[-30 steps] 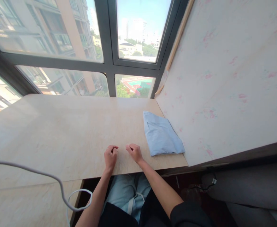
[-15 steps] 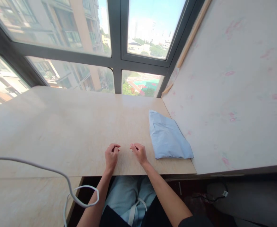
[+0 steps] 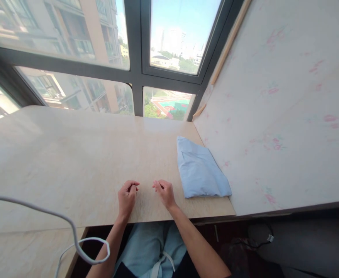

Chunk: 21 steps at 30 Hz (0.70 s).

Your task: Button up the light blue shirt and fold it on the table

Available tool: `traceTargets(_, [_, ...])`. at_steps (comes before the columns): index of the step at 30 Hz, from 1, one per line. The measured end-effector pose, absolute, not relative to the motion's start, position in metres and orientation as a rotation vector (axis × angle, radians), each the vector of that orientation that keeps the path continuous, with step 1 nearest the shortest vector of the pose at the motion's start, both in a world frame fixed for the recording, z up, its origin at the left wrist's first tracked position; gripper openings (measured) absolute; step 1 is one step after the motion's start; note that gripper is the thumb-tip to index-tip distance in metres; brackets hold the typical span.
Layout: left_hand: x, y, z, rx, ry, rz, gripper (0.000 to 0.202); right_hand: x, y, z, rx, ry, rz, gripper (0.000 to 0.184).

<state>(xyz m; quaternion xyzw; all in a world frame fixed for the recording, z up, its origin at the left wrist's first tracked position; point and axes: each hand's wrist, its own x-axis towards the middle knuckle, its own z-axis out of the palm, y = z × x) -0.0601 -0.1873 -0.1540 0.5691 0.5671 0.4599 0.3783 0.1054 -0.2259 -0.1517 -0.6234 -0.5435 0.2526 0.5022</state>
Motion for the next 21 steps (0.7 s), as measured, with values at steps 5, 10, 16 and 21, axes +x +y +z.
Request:
traceTargets(5, [-0.061,-0.186,-0.153,1.472,1.466,1.142,0.025,0.112,-0.25,-0.134,-1.334,-1.665,0.619,0.031])
traceTargets(10, [-0.061,-0.186,-0.151,1.479,1.447,1.119,0.025,0.166,-0.269,-0.087,-1.233,-1.915,0.233,0.031])
traceTargets(16, [-0.058,-0.186,-0.15,1.502,1.405,1.166,0.023,0.305,-0.223,-0.041,-2.291,-1.619,0.015,0.048])
traceTargets(21, [-0.058,-0.187,-0.152,1.518,1.359,1.214,0.022,0.343,-0.205,-0.049,-2.933,-1.629,0.28,0.03])
